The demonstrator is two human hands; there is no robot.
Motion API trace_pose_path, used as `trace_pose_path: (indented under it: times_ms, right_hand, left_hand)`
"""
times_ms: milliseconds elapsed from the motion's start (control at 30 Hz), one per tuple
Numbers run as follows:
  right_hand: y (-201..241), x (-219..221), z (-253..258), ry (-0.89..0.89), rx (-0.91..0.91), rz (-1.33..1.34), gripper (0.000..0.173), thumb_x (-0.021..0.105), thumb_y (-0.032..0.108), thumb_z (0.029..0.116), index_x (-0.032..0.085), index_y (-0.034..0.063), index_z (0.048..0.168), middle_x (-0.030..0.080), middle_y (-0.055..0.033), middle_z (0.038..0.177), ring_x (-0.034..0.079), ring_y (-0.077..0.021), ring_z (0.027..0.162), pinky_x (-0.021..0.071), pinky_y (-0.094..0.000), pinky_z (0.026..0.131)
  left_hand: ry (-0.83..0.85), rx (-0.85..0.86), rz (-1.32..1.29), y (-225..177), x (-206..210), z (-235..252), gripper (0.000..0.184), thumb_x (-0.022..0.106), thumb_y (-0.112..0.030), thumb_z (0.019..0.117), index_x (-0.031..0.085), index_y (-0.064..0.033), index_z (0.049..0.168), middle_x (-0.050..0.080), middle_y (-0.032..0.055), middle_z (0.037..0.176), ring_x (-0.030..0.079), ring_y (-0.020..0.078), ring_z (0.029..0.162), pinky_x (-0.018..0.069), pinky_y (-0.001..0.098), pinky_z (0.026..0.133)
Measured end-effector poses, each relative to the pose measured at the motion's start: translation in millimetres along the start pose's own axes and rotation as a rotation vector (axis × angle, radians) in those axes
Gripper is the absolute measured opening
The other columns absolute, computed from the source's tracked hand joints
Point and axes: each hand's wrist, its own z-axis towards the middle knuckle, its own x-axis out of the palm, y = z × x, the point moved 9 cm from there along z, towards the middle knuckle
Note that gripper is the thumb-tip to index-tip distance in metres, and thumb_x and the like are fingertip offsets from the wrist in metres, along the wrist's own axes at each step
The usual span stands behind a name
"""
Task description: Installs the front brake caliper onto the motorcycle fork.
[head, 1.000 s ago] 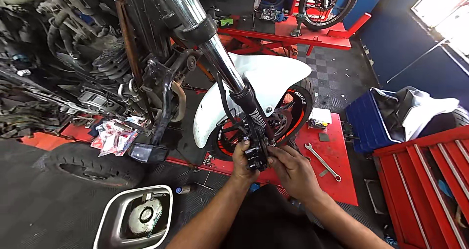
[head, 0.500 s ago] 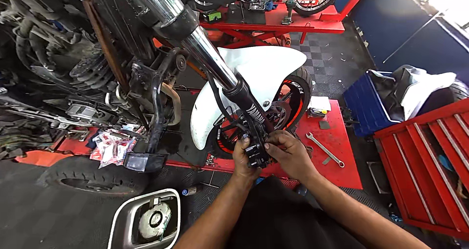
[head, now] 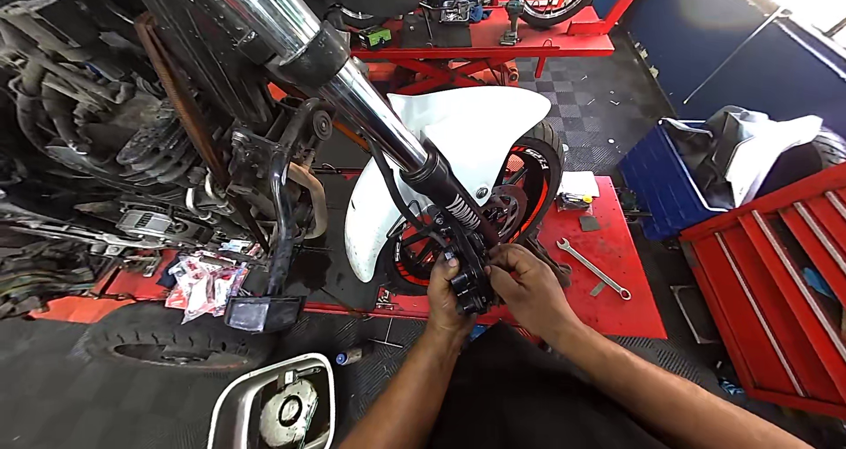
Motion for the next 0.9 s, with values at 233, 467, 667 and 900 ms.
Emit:
trace_pose_path:
  times_ms: [233,467,667,900]
  right_hand:
    - [-6,1,18,0.226,0.031,0.165,0.022,0.066,0.033,0.0998,0.071,0.0146,0.111,0.073,0.0008,0.095,0.071,-0.0136,0.081,0.0628,-0.037,0.074]
    - [4,91,35,0.593,0.198,0.893,0.05,0.06,0.043,0.1009,0.056,0.0143,0.142,0.067,-0.0103,0.125,0.067,-0.0224,0.11,0.0571,-0.0452,0.095]
    - [26,95,30,0.514,-0.083,0.34,0.035,0.064,0.043,0.0998,0.064,0.0192,0.126,0.07,-0.0004,0.1,0.067,-0.0129,0.088,0.0589,-0.0342,0.078]
    - [63,80,32,0.612,-0.578,-0.37,0.078,0.065,0.066,0.0904,0.051,0.0146,0.148,0.063,-0.0025,0.131,0.063,-0.0126,0.117,0.0566,-0.0413,0.1]
  left_hand:
    - [0.186,-0.173,0.038,-17,-3,-8,0.036,0.076,-0.045,0.0819,0.074,-0.0166,0.104,0.074,0.0061,0.085,0.073,0.0155,0.072,0.0621,0.0356,0.065]
    - [0.019,-0.183,0.078,-67,-32,-40,0.07,0.066,-0.073,0.08,0.072,-0.0156,0.119,0.074,0.0157,0.098,0.073,0.0245,0.078,0.0613,0.0387,0.063]
    - [-0.182,0.22,-0.137,-75,-59,-78,0.054,0.078,-0.049,0.0858,0.062,-0.012,0.122,0.072,0.0186,0.1,0.073,0.0274,0.078,0.0625,0.0433,0.072]
    - [-0.338,0.468,-0.084,-79,-57,-87,0.043,0.075,-0.011,0.0908,0.059,-0.0103,0.13,0.069,0.0177,0.107,0.072,0.0264,0.087,0.0615,0.0458,0.083]
